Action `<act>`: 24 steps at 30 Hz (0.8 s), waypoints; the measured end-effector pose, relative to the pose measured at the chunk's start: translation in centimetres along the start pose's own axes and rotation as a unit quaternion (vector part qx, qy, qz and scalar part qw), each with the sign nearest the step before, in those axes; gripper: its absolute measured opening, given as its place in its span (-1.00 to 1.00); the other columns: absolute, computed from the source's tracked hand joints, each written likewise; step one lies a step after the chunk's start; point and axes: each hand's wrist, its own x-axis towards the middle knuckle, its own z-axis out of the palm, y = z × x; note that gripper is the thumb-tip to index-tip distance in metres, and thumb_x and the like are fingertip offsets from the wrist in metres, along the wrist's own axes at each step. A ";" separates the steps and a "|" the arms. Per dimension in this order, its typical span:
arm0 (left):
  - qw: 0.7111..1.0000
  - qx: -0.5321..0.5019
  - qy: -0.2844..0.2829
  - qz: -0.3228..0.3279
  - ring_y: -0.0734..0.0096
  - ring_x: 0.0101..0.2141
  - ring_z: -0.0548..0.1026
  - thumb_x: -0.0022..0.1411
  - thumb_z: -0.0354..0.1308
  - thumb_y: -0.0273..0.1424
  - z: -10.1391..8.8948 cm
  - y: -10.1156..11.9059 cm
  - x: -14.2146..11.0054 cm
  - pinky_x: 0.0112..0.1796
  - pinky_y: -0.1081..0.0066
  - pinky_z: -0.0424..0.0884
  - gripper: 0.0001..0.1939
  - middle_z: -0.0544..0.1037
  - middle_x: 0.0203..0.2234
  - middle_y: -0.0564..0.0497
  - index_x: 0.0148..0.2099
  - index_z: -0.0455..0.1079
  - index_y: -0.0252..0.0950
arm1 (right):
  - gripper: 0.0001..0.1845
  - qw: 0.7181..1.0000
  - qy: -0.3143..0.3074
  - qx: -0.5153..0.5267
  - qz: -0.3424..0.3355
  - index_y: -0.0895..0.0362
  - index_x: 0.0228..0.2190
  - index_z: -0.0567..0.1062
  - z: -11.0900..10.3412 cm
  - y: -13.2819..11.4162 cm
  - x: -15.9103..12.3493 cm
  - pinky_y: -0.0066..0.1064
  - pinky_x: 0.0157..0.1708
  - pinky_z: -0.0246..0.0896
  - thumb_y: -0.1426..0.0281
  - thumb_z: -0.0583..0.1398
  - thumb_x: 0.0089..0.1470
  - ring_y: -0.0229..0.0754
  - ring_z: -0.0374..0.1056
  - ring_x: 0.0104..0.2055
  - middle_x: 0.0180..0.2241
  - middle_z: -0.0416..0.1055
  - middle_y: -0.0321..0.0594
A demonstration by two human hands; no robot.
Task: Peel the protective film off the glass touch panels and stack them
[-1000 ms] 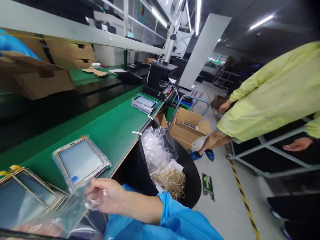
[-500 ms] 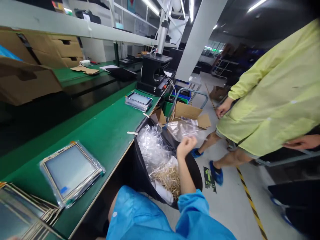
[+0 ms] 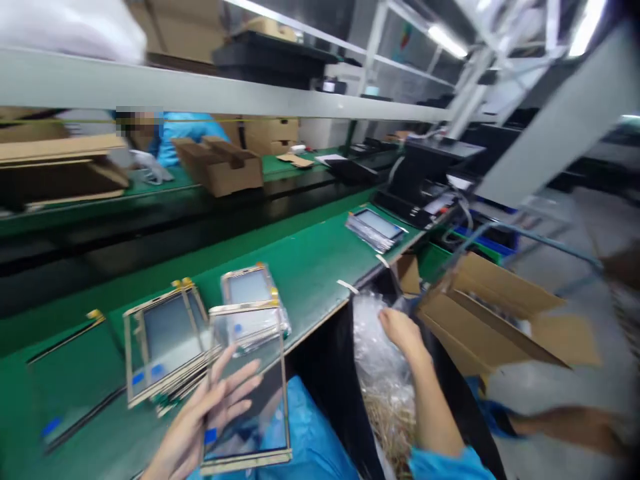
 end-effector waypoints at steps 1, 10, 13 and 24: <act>1.000 -0.006 -0.019 0.004 0.11 0.06 0.40 0.13 0.21 -0.16 0.5 0.0 -0.3 -0.10 0.32 0.40 -0.09 0.42 0.08 -0.10 0.37 -0.24 -0.09 | -0.62 0.999 -0.001 0.025 -0.023 0.19 -0.25 0.45 0.2 -1.2 -0.1 -0.26 -0.21 0.31 0.21 -0.03 0.28 -0.16 0.40 -0.23 -0.25 0.45 -0.10; 0.987 0.052 -0.140 0.054 0.09 -0.05 0.49 0.24 0.12 -0.21 -1.6 -0.6 -2.7 -0.13 0.22 0.39 -0.43 0.47 0.01 -0.29 0.22 0.13 -0.30 | -0.31 0.726 -0.430 0.524 -0.117 0.22 -0.52 0.48 3.6 -16.3 -3.8 -0.44 -0.56 0.11 -0.17 0.01 0.05 -0.17 0.39 -0.51 -0.54 0.48 -0.04; 0.988 0.061 -0.127 0.065 0.09 -0.04 0.48 0.27 0.09 -0.22 -2.4 -0.4 -3.6 -0.12 0.20 0.39 -0.47 0.45 0.03 -0.28 0.21 0.13 -0.28 | -0.38 0.764 -0.410 0.463 -0.183 0.19 -0.53 0.48 2.8 -18.3 -3.8 -0.46 -0.58 0.09 -0.12 0.06 0.06 -0.22 0.36 -0.53 -0.54 0.48 -0.11; 0.968 0.213 -0.126 0.034 0.15 -0.05 0.48 0.28 0.03 -0.14 -3.3 2.7 -5.1 -0.16 0.26 0.43 -0.48 0.47 0.01 -0.23 0.21 0.16 -0.24 | -0.73 0.869 -0.224 0.275 -0.345 0.12 -0.41 0.52 3.3 -18.5 -4.6 -0.38 -0.32 0.26 0.26 0.10 0.18 -0.16 0.40 -0.35 -0.41 0.49 -0.21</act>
